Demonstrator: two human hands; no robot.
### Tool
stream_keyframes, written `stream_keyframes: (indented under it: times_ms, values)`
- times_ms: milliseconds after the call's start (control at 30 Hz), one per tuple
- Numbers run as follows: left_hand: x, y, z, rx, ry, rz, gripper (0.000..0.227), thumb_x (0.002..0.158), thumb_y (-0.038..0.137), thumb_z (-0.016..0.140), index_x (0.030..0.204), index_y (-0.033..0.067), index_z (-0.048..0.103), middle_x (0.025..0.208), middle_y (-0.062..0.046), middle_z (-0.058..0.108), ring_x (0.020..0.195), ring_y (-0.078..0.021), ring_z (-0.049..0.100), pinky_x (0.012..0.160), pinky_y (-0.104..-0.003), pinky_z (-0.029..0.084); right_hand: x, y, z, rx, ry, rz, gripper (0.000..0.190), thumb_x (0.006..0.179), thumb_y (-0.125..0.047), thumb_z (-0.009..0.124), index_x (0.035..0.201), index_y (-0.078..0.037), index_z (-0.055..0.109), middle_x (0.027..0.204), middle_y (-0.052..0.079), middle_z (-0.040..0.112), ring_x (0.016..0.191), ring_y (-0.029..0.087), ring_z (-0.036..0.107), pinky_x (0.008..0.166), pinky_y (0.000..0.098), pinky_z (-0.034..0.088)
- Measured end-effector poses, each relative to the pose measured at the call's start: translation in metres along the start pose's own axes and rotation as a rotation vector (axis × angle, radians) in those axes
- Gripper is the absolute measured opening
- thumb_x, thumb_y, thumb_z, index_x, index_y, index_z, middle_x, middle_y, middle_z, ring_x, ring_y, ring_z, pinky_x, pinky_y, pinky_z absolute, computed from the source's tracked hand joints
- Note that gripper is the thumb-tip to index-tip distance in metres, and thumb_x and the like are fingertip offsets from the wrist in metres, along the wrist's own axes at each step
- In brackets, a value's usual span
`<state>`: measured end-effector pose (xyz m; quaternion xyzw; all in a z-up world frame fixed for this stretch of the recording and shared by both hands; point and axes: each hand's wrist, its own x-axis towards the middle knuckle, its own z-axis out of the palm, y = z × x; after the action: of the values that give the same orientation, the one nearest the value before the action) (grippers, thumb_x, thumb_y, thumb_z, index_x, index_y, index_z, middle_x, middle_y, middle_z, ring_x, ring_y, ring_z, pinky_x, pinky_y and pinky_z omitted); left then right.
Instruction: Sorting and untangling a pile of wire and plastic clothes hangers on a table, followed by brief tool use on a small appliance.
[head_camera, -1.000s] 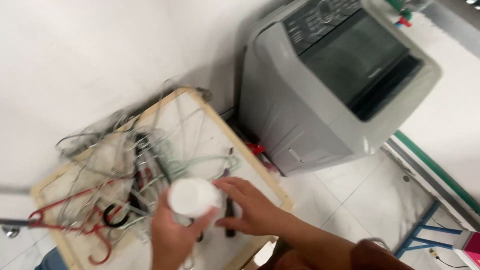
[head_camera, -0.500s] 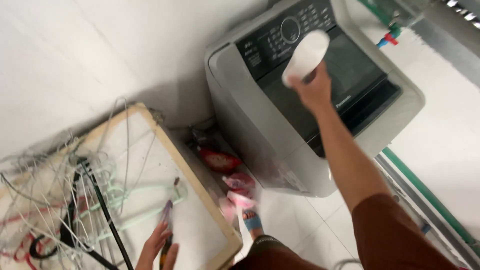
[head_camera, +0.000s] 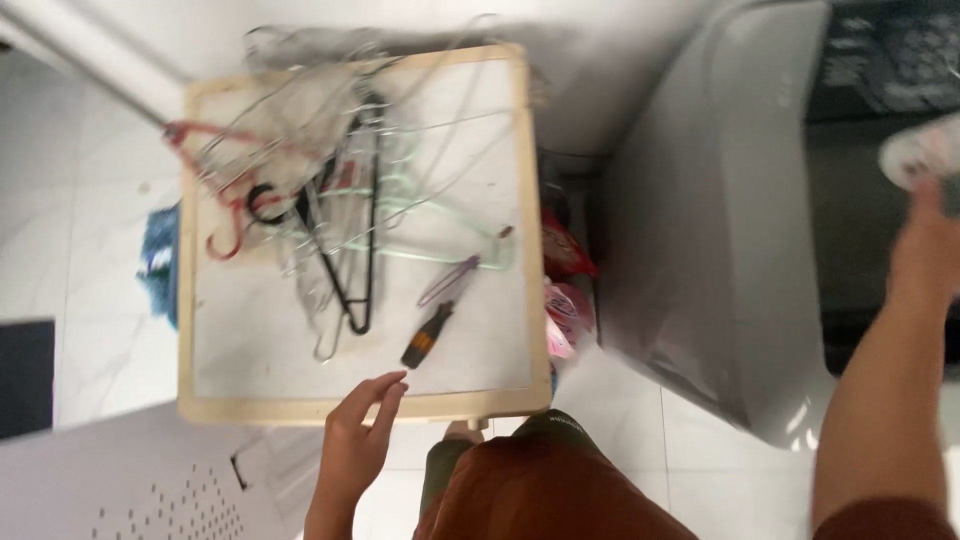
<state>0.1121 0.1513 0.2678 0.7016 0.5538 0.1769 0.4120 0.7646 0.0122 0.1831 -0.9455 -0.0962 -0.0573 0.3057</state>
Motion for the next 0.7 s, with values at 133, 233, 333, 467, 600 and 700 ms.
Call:
stream_keyframes:
  times_ms: [133, 233, 333, 467, 600, 700]
  values:
    - [-0.001, -0.011, -0.012, -0.087, 0.087, -0.07, 0.025, 0.096, 0.022, 0.062, 0.112, 0.0112, 0.077, 0.098, -0.003, 0.083, 0.097, -0.0123, 0.079, 0.068, -0.029, 0.066, -0.136, -0.081, 0.016, 0.388, 0.228, -0.557, 0.028, 0.127, -0.016, 0.067, 0.105, 0.0, 0.07, 0.098, 0.016, 0.071, 0.089, 0.029, 0.062, 0.081, 0.0475, 0.049]
    - [0.013, -0.017, -0.012, -0.122, 0.078, -0.127, 0.025, 0.099, 0.024, 0.058, 0.112, 0.0132, 0.077, 0.096, -0.002, 0.082, 0.094, -0.0128, 0.078, 0.078, -0.029, 0.06, -0.31, -0.188, -0.005, 0.274, -0.48, -0.844, 0.017, 0.106, -0.017, 0.057, 0.119, -0.011, 0.067, 0.13, 0.007, 0.066, 0.111, 0.024, 0.062, 0.099, 0.0408, 0.048]
    - [0.042, -0.028, 0.008, -0.109, 0.03, -0.049, 0.027, 0.1, 0.024, 0.056, 0.115, 0.0135, 0.076, 0.1, -0.002, 0.081, 0.096, -0.0124, 0.074, 0.059, -0.028, 0.057, -0.372, -0.234, 0.024, 0.05, -1.247, -0.19, 0.033, 0.096, -0.039, 0.062, 0.126, -0.028, 0.064, 0.093, -0.002, 0.077, 0.078, 0.012, 0.076, 0.07, 0.0311, 0.056]
    - [0.106, -0.045, 0.059, 0.17, 0.131, 0.473, 0.016, 0.095, 0.01, 0.069, 0.11, 0.0085, 0.072, 0.095, -0.011, 0.07, 0.087, -0.0293, 0.07, 0.077, -0.04, 0.058, -0.395, -0.245, 0.047, 0.11, -1.29, -0.161, 0.039, 0.105, -0.035, 0.058, 0.1, 0.001, 0.073, 0.072, 0.014, 0.073, 0.062, 0.022, 0.074, 0.06, 0.033, 0.062]
    - [0.145, -0.051, 0.096, 0.453, -0.083, 0.422, 0.019, 0.1, 0.017, 0.061, 0.116, 0.0078, 0.065, 0.099, -0.012, 0.062, 0.089, -0.0263, 0.066, 0.076, -0.038, 0.057, -0.411, -0.246, 0.07, 0.077, -1.222, -0.036, 0.046, 0.106, -0.04, 0.054, 0.097, 0.001, 0.075, 0.068, 0.014, 0.074, 0.057, 0.021, 0.075, 0.056, 0.0341, 0.063]
    - [0.158, -0.048, 0.087, 0.319, -0.307, 0.222, 0.018, 0.103, 0.018, 0.052, 0.115, 0.0067, 0.06, 0.1, -0.011, 0.058, 0.092, -0.0258, 0.065, 0.08, -0.036, 0.057, -0.425, -0.267, 0.067, 0.142, -1.17, 0.087, 0.044, 0.107, -0.03, 0.051, 0.096, 0.005, 0.075, 0.069, 0.02, 0.072, 0.06, 0.026, 0.075, 0.057, 0.0358, 0.063]
